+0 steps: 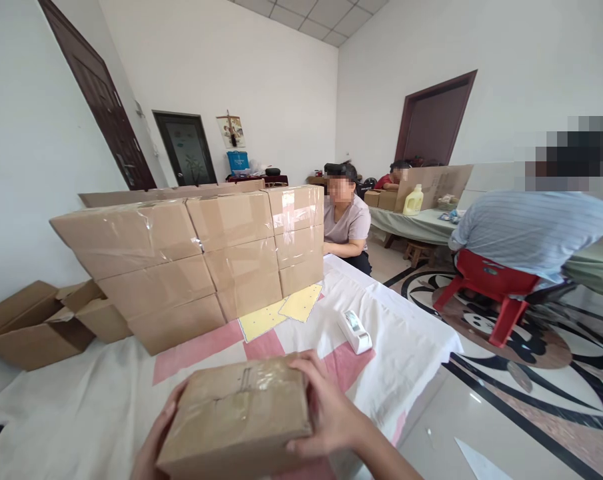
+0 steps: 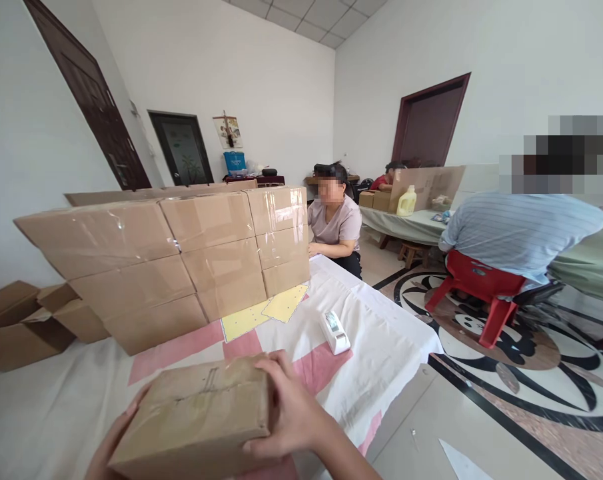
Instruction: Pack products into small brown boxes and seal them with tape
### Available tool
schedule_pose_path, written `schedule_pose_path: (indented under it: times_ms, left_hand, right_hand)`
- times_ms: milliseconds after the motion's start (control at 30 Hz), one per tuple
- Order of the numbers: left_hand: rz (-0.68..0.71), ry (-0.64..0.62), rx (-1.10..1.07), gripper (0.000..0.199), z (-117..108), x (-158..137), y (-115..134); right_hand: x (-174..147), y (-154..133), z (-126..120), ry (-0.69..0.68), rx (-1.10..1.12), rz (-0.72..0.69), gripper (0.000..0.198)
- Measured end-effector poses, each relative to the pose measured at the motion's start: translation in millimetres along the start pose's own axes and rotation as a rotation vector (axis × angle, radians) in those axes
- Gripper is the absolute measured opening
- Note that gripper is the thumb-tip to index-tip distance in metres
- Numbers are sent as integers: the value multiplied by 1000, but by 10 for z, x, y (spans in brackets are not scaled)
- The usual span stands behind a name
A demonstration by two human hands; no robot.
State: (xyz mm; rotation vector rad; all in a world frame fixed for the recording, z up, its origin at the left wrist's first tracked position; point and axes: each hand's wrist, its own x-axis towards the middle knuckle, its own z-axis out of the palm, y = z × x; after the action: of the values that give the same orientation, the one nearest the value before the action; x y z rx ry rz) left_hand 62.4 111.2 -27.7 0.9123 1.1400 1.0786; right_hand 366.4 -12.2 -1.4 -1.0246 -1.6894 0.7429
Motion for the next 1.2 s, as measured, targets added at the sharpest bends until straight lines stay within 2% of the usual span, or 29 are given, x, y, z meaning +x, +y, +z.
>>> schedule_pose_path:
  times_ms: [100, 167, 233, 267, 333, 367, 433, 533, 667, 733, 800, 867, 900, 933, 1000, 1033, 1100, 1167, 1200]
  left_hand:
    - [-45, -97, 1, 67, 226, -96, -226]
    - [22, -150, 119, 66, 316, -93, -319]
    - [79, -183, 203, 64, 339, -85, -353]
    - [89, -192, 222, 61, 327, -85, -355]
    - [86, -196, 243, 54, 269, -87, -349]
    - [78, -191, 259, 52, 230, -84, -348]
    - [76, -162, 315, 49, 152, -62, -356]
    - [117, -135, 399, 49, 86, 0, -379]
    - [160, -210, 486, 57, 130, 59, -363]
    - [166, -225, 536, 58, 169, 55, -324]
    - [190, -209, 557, 59, 173, 21, -259]
    - [237, -167, 546, 58, 105, -38, -156]
    - [269, -133, 525, 55, 35, -73, -90]
    - [301, -91, 497, 50, -61, -105, -15]
    - [359, -8, 426, 39, -332, -138, 146]
    - [385, 29, 390, 37, -503, -125, 226]
    - [430, 92, 354, 39, -894, -18, 373]
    - [465, 200, 386, 43, -1312, 208, 499]
    - [466, 279, 428, 46, -1515, 360, 555]
  right_hand:
    - [-539, -84, -440, 244, -130, 57, 101]
    - [-909, -183, -867, 513, -259, 77, 94]
    - [-1200, -282, -1319, 876, -476, 126, 89]
    - [-1302, -309, -1530, 1041, -574, 153, 92]
    - [-1416, -273, -1896, 1271, -709, 178, 96]
    - [-1431, -200, -2043, 1314, -764, 195, 97]
    - [-1381, 45, -2263, 1254, -875, 263, 99]
    - [-1095, 514, -2431, 1065, -1012, 391, 107]
    - [-335, 927, -2494, 968, -1055, 510, 110]
    - [111, 1000, -2513, 918, -1026, 598, 117]
    - [522, 1005, -2521, 803, -957, 688, 120]
    - [875, 955, -2477, 754, -929, 752, 114]
    - [1031, 911, -2418, 770, -949, 741, 108]
    - [1177, 859, -2323, 799, -984, 683, 102]
    - [1449, 738, -1992, 797, -1043, 439, 89]
    - [1578, 676, -1745, 741, -1041, 285, 82]
    - [1824, 568, -1084, 556, -947, 15, 66]
    - [2052, 489, -240, 368, -757, -132, 52]
    - [2163, 462, 224, 255, -635, -156, 48]
